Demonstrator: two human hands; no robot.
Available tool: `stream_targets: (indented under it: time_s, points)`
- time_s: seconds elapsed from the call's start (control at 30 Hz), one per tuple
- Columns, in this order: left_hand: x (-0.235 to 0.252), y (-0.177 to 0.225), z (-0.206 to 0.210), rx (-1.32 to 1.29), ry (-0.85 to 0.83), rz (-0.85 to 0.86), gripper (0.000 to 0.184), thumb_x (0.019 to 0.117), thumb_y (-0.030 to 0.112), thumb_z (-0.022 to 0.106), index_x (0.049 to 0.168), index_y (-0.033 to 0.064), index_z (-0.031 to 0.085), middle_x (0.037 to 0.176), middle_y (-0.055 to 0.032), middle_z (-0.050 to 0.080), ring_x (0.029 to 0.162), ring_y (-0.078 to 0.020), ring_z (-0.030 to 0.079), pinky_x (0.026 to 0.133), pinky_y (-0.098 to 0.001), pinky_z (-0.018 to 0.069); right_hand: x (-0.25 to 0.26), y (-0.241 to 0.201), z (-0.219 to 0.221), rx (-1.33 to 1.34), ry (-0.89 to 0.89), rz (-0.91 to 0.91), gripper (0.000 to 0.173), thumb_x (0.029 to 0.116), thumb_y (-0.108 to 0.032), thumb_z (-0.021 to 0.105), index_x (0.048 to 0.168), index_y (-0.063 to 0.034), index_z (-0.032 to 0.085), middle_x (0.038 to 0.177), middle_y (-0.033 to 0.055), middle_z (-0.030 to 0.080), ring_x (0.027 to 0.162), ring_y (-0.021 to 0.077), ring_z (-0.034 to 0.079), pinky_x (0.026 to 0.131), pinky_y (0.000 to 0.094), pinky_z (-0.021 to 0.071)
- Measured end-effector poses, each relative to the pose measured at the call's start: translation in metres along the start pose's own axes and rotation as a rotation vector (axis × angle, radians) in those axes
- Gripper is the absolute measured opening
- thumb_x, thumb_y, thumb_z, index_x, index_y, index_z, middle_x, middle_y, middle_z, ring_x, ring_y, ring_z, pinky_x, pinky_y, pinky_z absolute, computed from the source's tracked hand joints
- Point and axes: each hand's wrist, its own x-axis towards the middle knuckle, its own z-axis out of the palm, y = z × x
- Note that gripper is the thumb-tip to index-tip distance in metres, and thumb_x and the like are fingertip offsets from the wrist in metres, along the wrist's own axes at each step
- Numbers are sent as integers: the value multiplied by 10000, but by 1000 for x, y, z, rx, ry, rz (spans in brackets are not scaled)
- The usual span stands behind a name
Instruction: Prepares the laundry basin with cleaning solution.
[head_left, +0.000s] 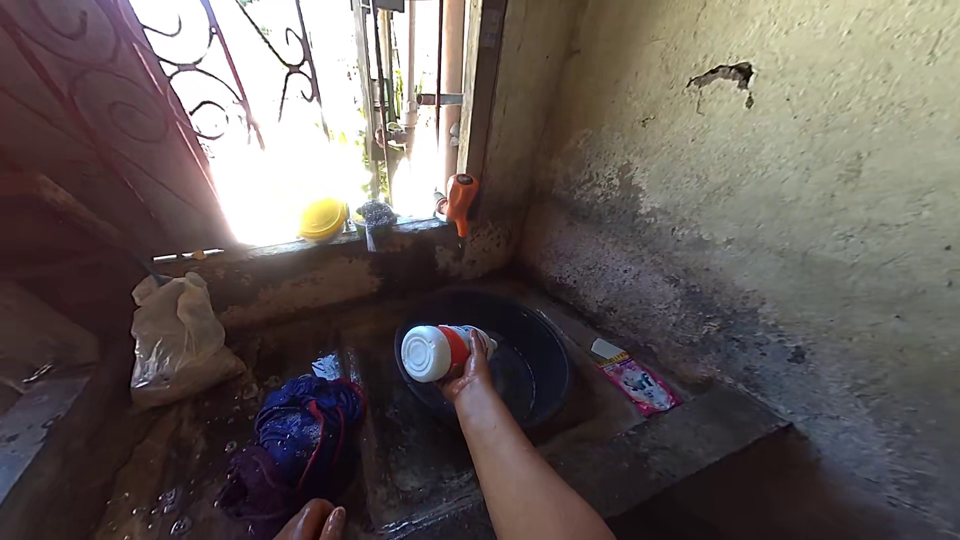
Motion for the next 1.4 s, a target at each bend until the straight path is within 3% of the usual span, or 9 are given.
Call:
stream_targets:
  time_s: [0.33, 0.57, 0.9, 1.03, 1.17, 1.27, 1.4]
  points:
    - [-3, 0, 1, -13, 30, -14, 410, 1022, 390, 509, 1025, 42, 727, 881, -130, 719, 841, -268, 693, 766, -510, 536, 11, 11, -11, 36, 14, -101, 608, 996, -614, 511, 1434, -192, 504, 1407, 101, 577, 1297, 285, 554, 1024, 588, 467]
    - [1, 3, 4, 14, 0, -77, 432, 1002, 464, 531, 1080, 88, 728, 877, -100, 719, 802, -254, 681, 739, -505, 534, 12, 5, -9, 82, 29, -100, 576, 1012, -573, 509, 1415, -162, 523, 1360, 106, 610, 1250, 273, 594, 1025, 555, 486]
    - [-1, 4, 3, 4, 17, -76, 427, 1002, 445, 544, 1091, 72, 731, 879, -114, 724, 797, -262, 686, 750, -516, 543, 5, 6, -6, 135, 65, -153, 530, 1051, -504, 486, 1427, -131, 499, 1356, 118, 595, 1237, 265, 589, 1017, 514, 492]
    - [-1, 5, 3, 5, 17, -86, 421, 1003, 444, 540, 1085, 79, 734, 881, -105, 725, 801, -255, 687, 749, -513, 539, 8, 2, -10, 116, 65, -135, 570, 1036, -551, 480, 1433, -142, 500, 1362, 120, 599, 1242, 274, 591, 1017, 535, 492]
    - [-1, 3, 3, -4, 26, -87, 426, 997, 457, 539, 1078, 88, 735, 876, -94, 722, 784, -246, 680, 735, -504, 537, 15, -16, -29, -164, -34, -78, 628, 996, -635, 477, 1405, -160, 522, 1325, 126, 622, 1205, 294, 609, 963, 569, 511]
    - [-2, 2, 4, -8, 28, -76, 426, 991, 466, 540, 1072, 99, 741, 903, -92, 731, 823, -242, 694, 759, -502, 545, 18, -43, -39, -515, -62, -102, 601, 995, -559, 556, 1375, -94, 546, 1233, 175, 641, 1096, 311, 635, 912, 555, 525]
    - [0, 1, 4, -22, 8, -47, 424, 990, 470, 541, 1068, 105, 743, 932, -88, 736, 874, -238, 703, 796, -502, 545, 13, -88, -26, -926, -98, -48, 552, 1017, -494, 560, 1345, -51, 559, 1171, 194, 647, 1035, 298, 648, 906, 510, 535]
